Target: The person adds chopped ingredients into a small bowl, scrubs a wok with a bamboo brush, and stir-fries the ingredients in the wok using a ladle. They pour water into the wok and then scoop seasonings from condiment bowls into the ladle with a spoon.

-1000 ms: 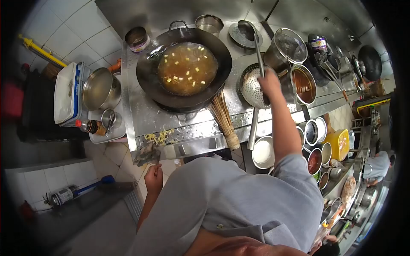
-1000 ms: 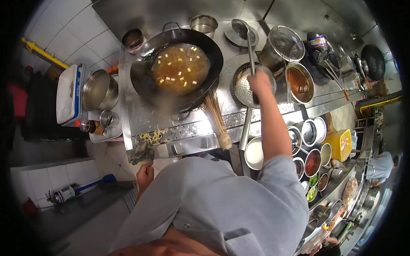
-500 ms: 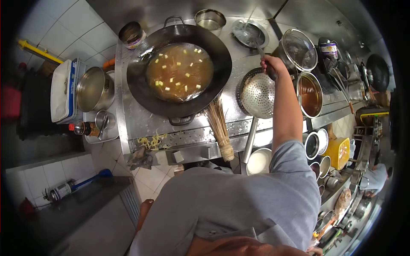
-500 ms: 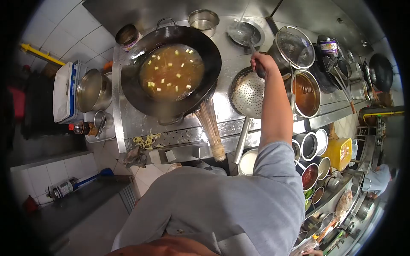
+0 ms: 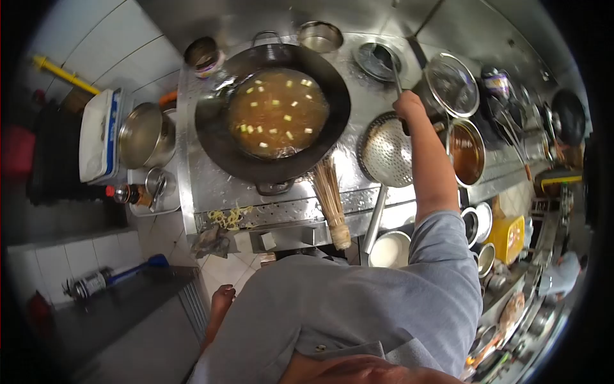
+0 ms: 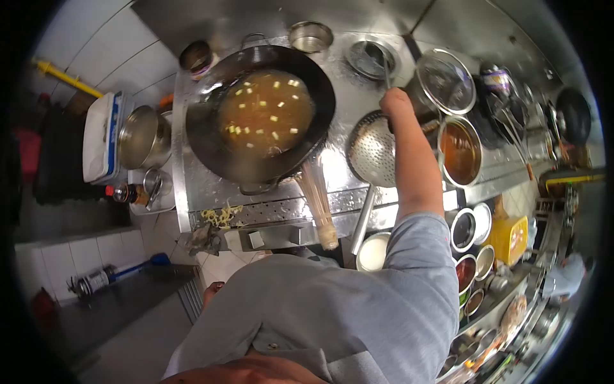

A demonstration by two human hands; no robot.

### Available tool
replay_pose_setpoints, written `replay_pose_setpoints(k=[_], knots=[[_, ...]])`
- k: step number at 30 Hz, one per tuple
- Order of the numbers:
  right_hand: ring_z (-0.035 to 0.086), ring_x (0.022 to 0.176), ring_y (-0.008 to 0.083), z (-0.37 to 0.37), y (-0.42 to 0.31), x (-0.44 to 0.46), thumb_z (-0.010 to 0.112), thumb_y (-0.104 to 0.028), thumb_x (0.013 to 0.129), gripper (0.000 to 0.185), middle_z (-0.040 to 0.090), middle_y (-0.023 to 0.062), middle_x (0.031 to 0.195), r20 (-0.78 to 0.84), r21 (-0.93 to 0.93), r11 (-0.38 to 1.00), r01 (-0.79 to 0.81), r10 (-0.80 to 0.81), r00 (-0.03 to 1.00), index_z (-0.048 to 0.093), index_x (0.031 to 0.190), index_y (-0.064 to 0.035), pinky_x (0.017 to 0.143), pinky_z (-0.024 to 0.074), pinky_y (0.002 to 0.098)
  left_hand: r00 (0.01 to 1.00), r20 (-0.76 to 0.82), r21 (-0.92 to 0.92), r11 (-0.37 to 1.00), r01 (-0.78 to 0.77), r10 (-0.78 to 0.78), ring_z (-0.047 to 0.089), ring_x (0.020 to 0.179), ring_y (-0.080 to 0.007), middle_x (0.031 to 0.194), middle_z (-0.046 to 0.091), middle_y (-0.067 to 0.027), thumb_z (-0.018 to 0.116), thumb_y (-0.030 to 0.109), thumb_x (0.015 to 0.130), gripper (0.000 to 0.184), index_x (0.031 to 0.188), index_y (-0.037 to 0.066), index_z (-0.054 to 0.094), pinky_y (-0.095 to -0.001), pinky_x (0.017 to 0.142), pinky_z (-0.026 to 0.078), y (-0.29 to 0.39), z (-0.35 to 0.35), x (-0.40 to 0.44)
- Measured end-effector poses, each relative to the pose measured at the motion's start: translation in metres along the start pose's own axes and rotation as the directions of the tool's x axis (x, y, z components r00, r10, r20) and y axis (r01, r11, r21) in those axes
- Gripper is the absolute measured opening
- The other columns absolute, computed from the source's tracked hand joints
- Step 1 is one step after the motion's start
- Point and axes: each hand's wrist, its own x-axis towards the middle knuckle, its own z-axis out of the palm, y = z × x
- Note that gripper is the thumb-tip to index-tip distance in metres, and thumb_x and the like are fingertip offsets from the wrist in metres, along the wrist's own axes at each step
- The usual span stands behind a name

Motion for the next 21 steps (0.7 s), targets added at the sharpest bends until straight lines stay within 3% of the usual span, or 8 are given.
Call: replay_pose_setpoints(k=[1,2,4,6,9,14,18,21], knots=[[0.073,0.075,0.0339,0.015,0.011,0.032,0.063,-0.018,0.086,0.026,0.071,0.0261,0.086,0.042,-0.072,0.996,0.057,-0.054,0.998,0.069,0.093,0.0069,0.068,0.0577,0.0453,0.998,-0.058,0.095,0.995,-0.032,0.037,0.064,0.068,-0.0139,0.079,0.071,-0.0094,0.065,0.026,0.089,0.039,0.116,-0.002,0.067,-0.0297,0.063,0.050,0.021,0.001,-0.025],[0.070,0.069,0.0302,0.023,0.029,0.062,0.062,-0.017,0.087,0.021,0.069,0.0202,0.079,0.228,0.357,0.932,-0.066,-0.019,0.974,0.067,0.087,0.0035,0.062,0.0567,0.0419,0.991,-0.110,0.191,0.980,-0.057,0.079,0.064,0.070,-0.0137,0.079,0.070,-0.0091,0.065,0.027,0.089,0.039,0.115,-0.002,0.067,-0.0297,0.064,0.050,0.039,0.004,-0.044],[0.064,0.062,0.0216,0.018,0.037,0.078,0.062,-0.017,0.090,0.018,0.064,0.0103,0.071,0.461,0.836,0.390,-0.385,-0.120,0.879,0.062,0.080,-0.0022,0.054,0.0545,0.0340,0.990,-0.130,0.182,0.983,-0.025,0.049,0.064,0.069,-0.0136,0.081,0.070,-0.0092,0.065,0.026,0.090,0.037,0.112,-0.003,0.067,-0.0297,0.065,0.051,0.033,0.000,-0.055],[0.058,0.057,0.0174,0.000,0.027,0.063,0.064,-0.015,0.090,0.016,0.055,0.0040,0.065,0.463,0.872,-0.116,-0.476,-0.125,0.877,0.053,0.081,-0.0058,0.053,0.0529,0.0255,0.985,-0.118,0.297,0.951,-0.084,0.124,0.067,0.068,-0.0165,0.089,0.071,-0.0122,0.063,0.024,0.092,0.031,0.105,-0.004,0.068,-0.0315,0.067,0.054,0.026,-0.001,-0.063],[0.058,0.058,0.0167,-0.020,0.016,0.062,0.064,-0.011,0.089,0.015,0.056,0.0043,0.066,0.431,0.815,-0.304,-0.493,-0.248,0.867,0.054,0.080,-0.0046,0.053,0.0539,0.0256,0.948,-0.035,0.502,0.826,-0.256,0.315,0.071,0.069,-0.0203,0.098,0.072,-0.0162,0.060,0.022,0.094,0.029,0.104,-0.004,0.069,-0.0335,0.070,0.057,-0.026,-0.003,-0.048],[0.054,0.052,0.0110,-0.103,-0.048,0.046,0.060,-0.012,0.090,0.018,0.055,0.0000,0.063,0.302,0.953,0.021,-0.302,-0.157,0.940,0.052,0.074,-0.0087,0.046,0.0503,0.0210,0.990,0.014,0.386,0.913,-0.135,0.141,0.073,0.072,-0.0228,0.096,0.073,-0.0173,0.059,0.026,0.092,0.034,0.109,-0.002,0.069,-0.0360,0.074,0.057,-0.043,0.013,-0.020],[0.049,0.052,0.0064,-0.146,-0.039,0.037,0.056,-0.011,0.094,0.013,0.054,0.0000,0.069,0.288,0.820,-0.362,-0.444,-0.408,0.866,0.053,0.086,-0.0004,0.048,0.0486,0.0200,0.963,0.025,0.437,0.864,-0.250,0.267,0.074,0.076,-0.0234,0.091,0.074,-0.0168,0.059,0.029,0.090,0.039,0.112,-0.002,0.069,-0.0372,0.076,0.057,-0.035,0.023,-0.005],[0.051,0.052,0.0042,-0.113,-0.031,0.022,0.057,-0.009,0.095,0.025,0.058,0.0021,0.073,0.160,0.849,-0.403,-0.342,-0.421,0.893,0.055,0.111,0.0105,0.049,0.0464,0.0161,0.991,-0.086,0.344,0.936,-0.070,0.106,0.074,0.078,-0.0226,0.089,0.074,-0.0159,0.059,0.030,0.089,0.041,0.114,-0.002,0.069,-0.0368,0.076,0.057,0.006,0.028,-0.023]])
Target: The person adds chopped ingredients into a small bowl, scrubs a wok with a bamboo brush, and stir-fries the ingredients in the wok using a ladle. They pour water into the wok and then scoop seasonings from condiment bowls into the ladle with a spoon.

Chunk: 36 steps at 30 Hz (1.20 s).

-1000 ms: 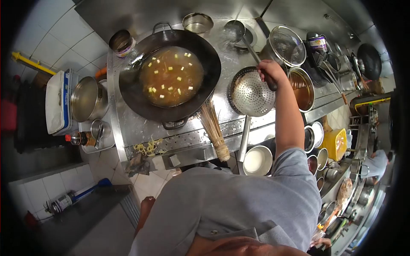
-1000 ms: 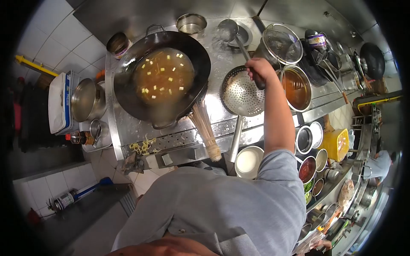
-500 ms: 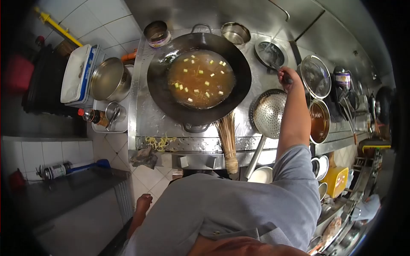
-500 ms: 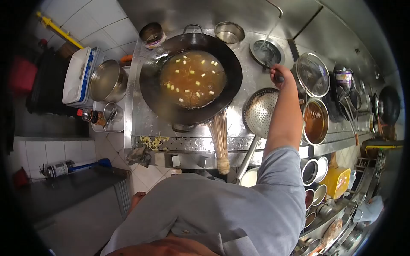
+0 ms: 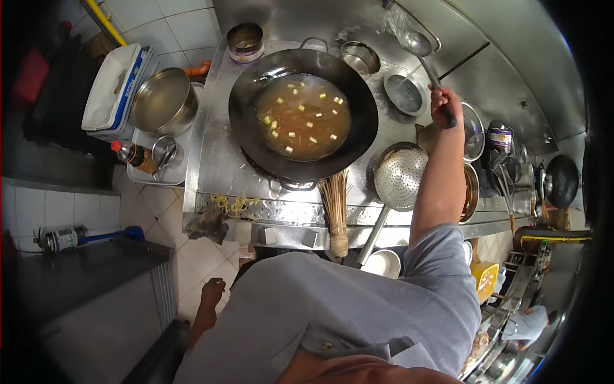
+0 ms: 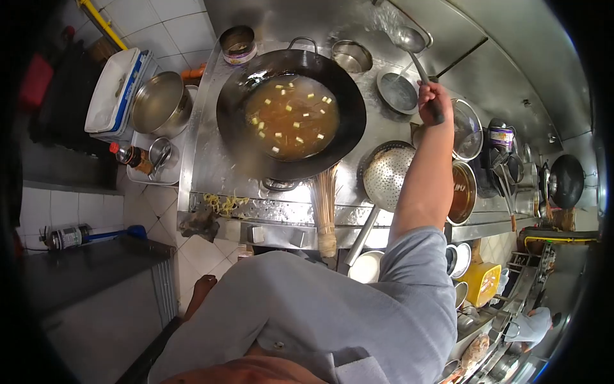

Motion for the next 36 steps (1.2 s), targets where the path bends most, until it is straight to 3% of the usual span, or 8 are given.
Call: replay_pose_setpoints(k=[2,4,12,13,17,22,30,36], knots=[[0.052,0.050,0.0091,-0.005,0.021,-0.002,0.057,-0.012,0.095,0.020,0.059,0.0044,0.070,-0.117,-0.077,0.997,-0.004,-0.005,0.993,0.060,0.102,0.0062,0.047,0.0473,0.0221,0.999,-0.009,-0.003,0.999,-0.033,0.033,0.074,0.078,-0.0226,0.088,0.074,-0.0161,0.060,0.031,0.089,0.042,0.114,-0.002,0.069,-0.0363,0.077,0.057,-0.011,0.001,0.000],[0.054,0.049,0.0173,-0.003,0.035,-0.010,0.059,-0.012,0.091,0.014,0.058,0.0071,0.063,-0.378,-0.730,0.651,-0.207,-0.133,0.916,0.064,0.086,0.0002,0.046,0.0488,0.0310,1.000,0.020,-0.051,0.999,-0.010,0.011,0.074,0.077,-0.0225,0.087,0.074,-0.0168,0.061,0.031,0.089,0.041,0.114,-0.002,0.069,-0.0358,0.077,0.057,-0.018,0.002,-0.004],[0.062,0.053,0.0285,-0.096,0.087,0.031,0.065,-0.014,0.083,0.019,0.062,0.0133,0.064,-0.438,-0.885,-0.058,-0.461,-0.229,0.869,0.064,0.075,0.0032,0.048,0.0517,0.0435,1.000,-0.010,0.000,1.000,0.019,-0.019,0.072,0.071,-0.0236,0.079,0.073,-0.0140,0.064,0.030,0.090,0.038,0.112,0.001,0.070,-0.0368,0.071,0.056,-0.058,0.004,-0.037],[0.061,0.051,0.0282,-0.121,0.087,0.044,0.066,-0.015,0.085,0.017,0.063,0.0111,0.067,-0.522,-0.809,0.345,-0.476,-0.050,0.851,0.063,0.077,0.0004,0.050,0.0525,0.0418,1.000,-0.009,0.039,0.999,0.013,-0.012,0.071,0.070,-0.0237,0.077,0.073,-0.0133,0.064,0.030,0.090,0.036,0.112,0.002,0.070,-0.0375,0.069,0.056,-0.061,0.005,-0.041],[0.055,0.056,0.0143,-0.127,0.072,0.039,0.061,-0.017,0.094,0.017,0.055,0.0029,0.066,-0.349,-0.300,0.925,-0.234,0.122,0.929,0.054,0.081,-0.0078,0.049,0.0530,0.0277,0.992,-0.052,-0.028,0.993,0.114,-0.115,0.071,0.072,-0.0237,0.078,0.072,-0.0119,0.063,0.030,0.091,0.034,0.111,0.003,0.070,-0.0381,0.069,0.056,-0.054,0.003,-0.050],[0.053,0.055,0.0099,-0.125,0.053,0.024,0.057,-0.012,0.094,0.016,0.051,0.0011,0.067,-0.251,0.034,0.971,-0.238,0.239,0.938,0.052,0.080,-0.0049,0.047,0.0536,0.0216,0.995,-0.085,0.000,0.999,0.047,-0.047,0.071,0.072,-0.0240,0.081,0.073,-0.0104,0.063,0.030,0.091,0.033,0.110,0.004,0.071,-0.0377,0.069,0.056,-0.048,0.012,-0.042],[0.046,0.051,0.0059,-0.022,0.043,-0.042,0.054,-0.016,0.097,0.042,0.051,-0.0033,0.070,-0.198,-0.225,0.967,-0.117,0.072,0.977,0.052,0.124,0.0155,0.047,0.0483,0.0194,0.997,0.045,-0.127,0.990,0.068,-0.062,0.071,0.072,-0.0221,0.079,0.073,-0.0125,0.063,0.031,0.089,0.037,0.112,0.004,0.070,-0.0364,0.069,0.056,-0.065,0.040,0.011],[0.046,0.053,0.0059,0.072,0.056,-0.026,0.057,-0.018,0.095,0.032,0.053,-0.0027,0.072,-0.128,-0.351,0.932,-0.093,0.051,0.990,0.057,0.113,0.0094,0.047,0.0415,0.0197,0.998,0.045,-0.123,0.991,0.055,-0.050,0.072,0.075,-0.0237,0.082,0.073,-0.0126,0.061,0.031,0.090,0.038,0.112,0.001,0.069,-0.0366,0.073,0.056,-0.045,0.027,0.025]])
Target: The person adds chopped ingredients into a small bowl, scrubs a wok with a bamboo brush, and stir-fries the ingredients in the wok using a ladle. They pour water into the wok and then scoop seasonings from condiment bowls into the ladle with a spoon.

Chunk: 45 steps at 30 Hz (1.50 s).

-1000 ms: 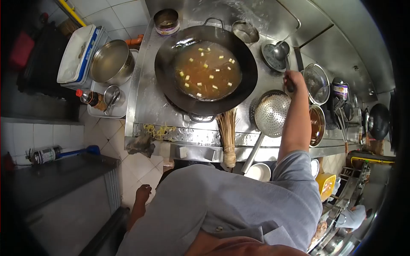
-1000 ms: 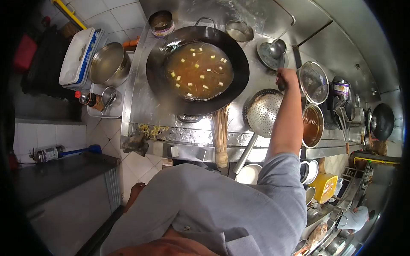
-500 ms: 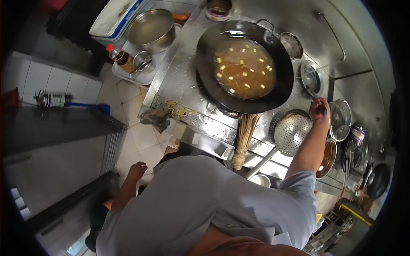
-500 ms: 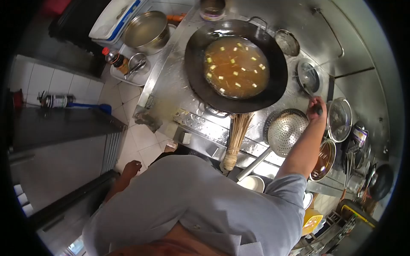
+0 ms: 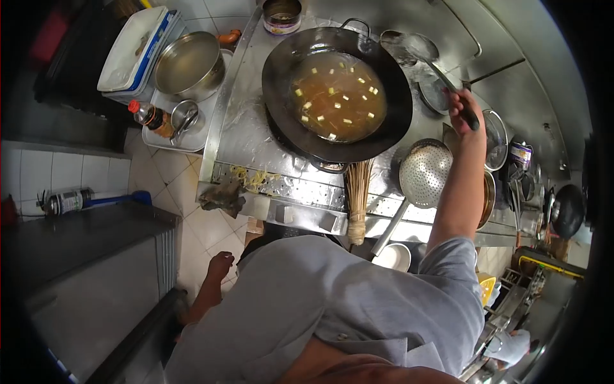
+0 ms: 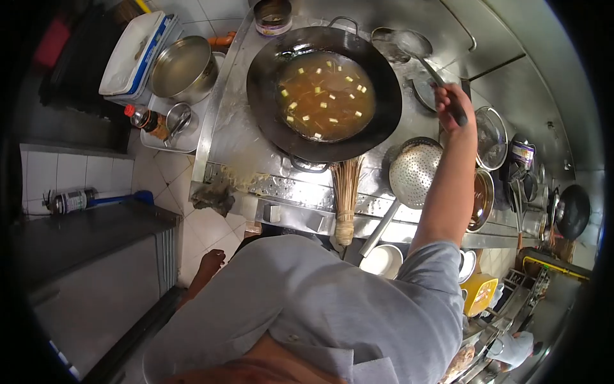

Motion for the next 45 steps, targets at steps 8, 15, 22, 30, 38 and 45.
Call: replay_pose_setpoints(k=[8,15,22,30,38,45], knots=[[0.055,0.058,0.0153,0.019,0.008,0.039,0.061,-0.022,0.094,0.022,0.057,0.0028,0.073,0.004,-0.443,0.896,-0.010,0.014,1.000,0.060,0.104,-0.0016,0.055,0.0494,0.0274,0.999,-0.022,-0.033,0.999,-0.026,0.025,0.073,0.075,-0.0212,0.085,0.074,-0.0142,0.062,0.031,0.090,0.037,0.110,0.001,0.070,-0.0356,0.074,0.056,-0.010,-0.008,-0.006],[0.072,0.077,0.0329,-0.069,0.091,-0.004,0.066,-0.021,0.082,0.050,0.070,0.0255,0.094,-0.060,-0.994,0.105,-0.004,-0.537,0.841,0.061,0.125,0.0049,0.072,0.0552,0.0438,0.998,0.001,0.066,0.996,0.058,-0.058,0.073,0.074,-0.0209,0.082,0.074,-0.0126,0.065,0.031,0.088,0.036,0.110,0.003,0.071,-0.0349,0.073,0.057,0.012,-0.017,-0.030],[0.068,0.062,0.0307,-0.193,0.125,0.104,0.065,-0.020,0.084,0.025,0.069,0.0196,0.074,-0.404,-0.900,0.262,-0.349,-0.200,0.893,0.067,0.087,0.0045,0.057,0.0540,0.0443,0.993,-0.077,0.017,0.995,0.094,-0.092,0.073,0.076,-0.0276,0.080,0.074,-0.0146,0.069,0.033,0.089,0.034,0.109,0.005,0.071,-0.0404,0.076,0.056,-0.010,-0.017,-0.024],[0.054,0.058,0.0086,-0.169,0.073,0.088,0.061,-0.015,0.093,0.014,0.056,0.0009,0.072,-0.201,0.266,0.961,-0.079,0.135,0.970,0.059,0.089,-0.0020,0.050,0.0521,0.0178,0.980,-0.149,-0.021,0.992,0.128,-0.129,0.072,0.080,-0.0263,0.085,0.074,-0.0154,0.066,0.032,0.086,0.037,0.112,0.005,0.070,-0.0394,0.076,0.056,0.030,-0.028,-0.045],[0.047,0.055,0.0058,-0.096,0.018,0.022,0.058,-0.016,0.095,0.032,0.052,-0.0029,0.070,-0.131,0.130,0.991,-0.042,0.059,0.990,0.057,0.112,0.0105,0.048,0.0463,0.0198,0.989,-0.047,-0.069,0.988,0.137,-0.140,0.072,0.074,-0.0232,0.081,0.073,-0.0125,0.065,0.032,0.087,0.037,0.113,0.005,0.069,-0.0377,0.072,0.057,0.002,0.002,-0.029],[0.047,0.056,0.0081,-0.021,-0.017,0.035,0.060,-0.022,0.095,0.016,0.054,-0.0025,0.070,-0.053,-0.117,0.993,0.023,-0.029,0.998,0.057,0.086,-0.0086,0.050,0.0434,0.0232,0.996,-0.053,0.005,0.998,-0.066,0.066,0.072,0.075,-0.0249,0.082,0.073,-0.0140,0.061,0.030,0.092,0.034,0.110,0.004,0.069,-0.0375,0.074,0.056,-0.001,0.005,-0.014]])
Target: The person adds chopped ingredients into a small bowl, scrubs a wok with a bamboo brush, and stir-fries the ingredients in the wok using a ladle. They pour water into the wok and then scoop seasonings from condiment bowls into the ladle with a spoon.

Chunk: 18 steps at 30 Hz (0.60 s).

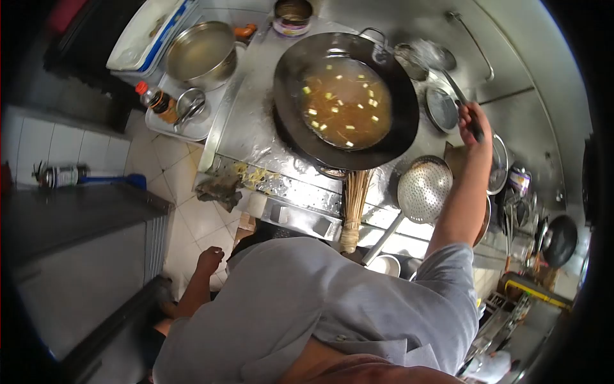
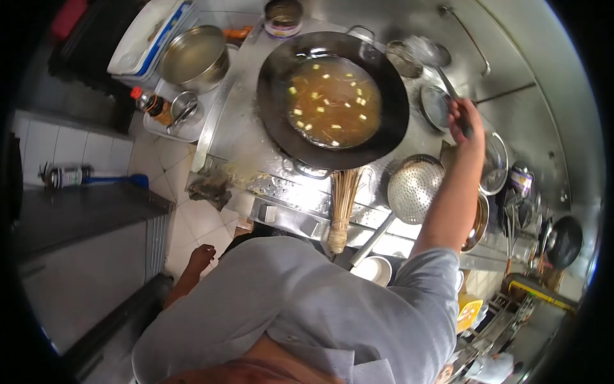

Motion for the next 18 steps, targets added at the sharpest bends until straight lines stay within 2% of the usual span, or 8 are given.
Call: replay_pose_setpoints(k=[3,5,6,9,13,15,17,18], knots=[[0.049,0.052,0.0118,0.016,0.009,0.006,0.061,-0.024,0.093,0.018,0.054,-0.0003,0.069,0.084,-0.126,0.991,0.040,-0.030,0.996,0.057,0.085,-0.0080,0.050,0.0457,0.0275,0.998,-0.006,0.054,0.996,-0.068,0.069,0.072,0.074,-0.0243,0.081,0.073,-0.0130,0.060,0.029,0.093,0.033,0.111,0.003,0.069,-0.0374,0.073,0.057,-0.003,-0.002,0.005],[0.051,0.047,0.0155,0.014,0.020,0.001,0.064,-0.020,0.089,0.016,0.054,0.0026,0.069,0.107,-0.395,0.911,0.121,-0.085,0.991,0.056,0.087,-0.0056,0.048,0.0475,0.0308,0.997,0.012,0.076,0.994,-0.075,0.075,0.073,0.075,-0.0240,0.081,0.073,-0.0133,0.060,0.030,0.092,0.034,0.110,0.002,0.069,-0.0374,0.073,0.057,-0.007,-0.002,0.008],[0.052,0.044,0.0188,0.008,0.035,0.006,0.065,-0.014,0.086,0.019,0.054,0.0053,0.065,0.052,-0.409,0.897,0.165,-0.158,0.986,0.058,0.098,-0.0009,0.046,0.0489,0.0333,0.998,0.019,0.089,0.994,-0.066,0.065,0.073,0.075,-0.0237,0.082,0.073,-0.0136,0.061,0.030,0.091,0.035,0.110,0.002,0.070,-0.0373,0.073,0.057,-0.009,-0.003,0.009],[0.065,0.053,0.0246,-0.002,0.073,-0.020,0.064,-0.014,0.083,0.050,0.065,0.0137,0.071,-0.161,-0.782,0.618,0.083,-0.329,0.931,0.056,0.127,0.0080,0.052,0.0543,0.0377,0.999,0.038,0.022,1.000,-0.002,0.001,0.073,0.075,-0.0233,0.082,0.074,-0.0146,0.062,0.032,0.090,0.038,0.110,0.001,0.070,-0.0368,0.074,0.057,-0.007,-0.005,0.010],[0.065,0.053,0.0252,-0.047,0.120,-0.023,0.067,-0.014,0.081,0.052,0.067,0.0166,0.078,-0.228,-0.909,0.414,-0.050,-0.392,0.891,0.058,0.127,0.0081,0.052,0.0539,0.0401,0.993,0.025,0.086,0.990,0.109,-0.111,0.073,0.076,-0.0240,0.081,0.074,-0.0142,0.062,0.032,0.090,0.037,0.109,0.002,0.070,-0.0358,0.074,0.056,0.032,-0.017,-0.001],[0.069,0.060,0.0247,-0.088,0.137,0.021,0.068,-0.015,0.080,0.046,0.071,0.0194,0.087,-0.324,-0.946,0.116,-0.304,-0.266,0.908,0.062,0.120,0.0090,0.055,0.0543,0.0408,0.980,0.066,0.278,0.940,-0.199,0.188,0.072,0.075,-0.0253,0.078,0.072,-0.0131,0.063,0.032,0.091,0.035,0.109,0.003,0.070,-0.0376,0.073,0.056,-0.014,-0.004,0.014],[0.067,0.062,0.0237,-0.097,0.133,0.036,0.068,-0.016,0.083,0.034,0.070,0.0129,0.081,-0.363,-0.869,0.390,-0.304,-0.087,0.928,0.066,0.108,0.0066,0.056,0.0543,0.0388,0.987,-0.011,0.210,0.965,-0.154,0.160,0.071,0.074,-0.0266,0.077,0.072,-0.0120,0.063,0.031,0.091,0.034,0.109,0.004,0.070,-0.0392,0.072,0.055,-0.008,-0.007,0.009],[0.064,0.061,0.0215,-0.111,0.137,0.041,0.067,-0.016,0.086,0.027,0.067,0.0093,0.076,-0.337,-0.581,0.779,-0.233,0.030,0.941,0.067,0.104,0.0042,0.055,0.0544,0.0350,0.975,-0.022,0.234,0.949,-0.209,0.221,0.071,0.073,-0.0257,0.078,0.072,-0.0114,0.064,0.031,0.091,0.034,0.110,0.004,0.070,-0.0390,0.072,0.055,-0.016,-0.006,0.011]])
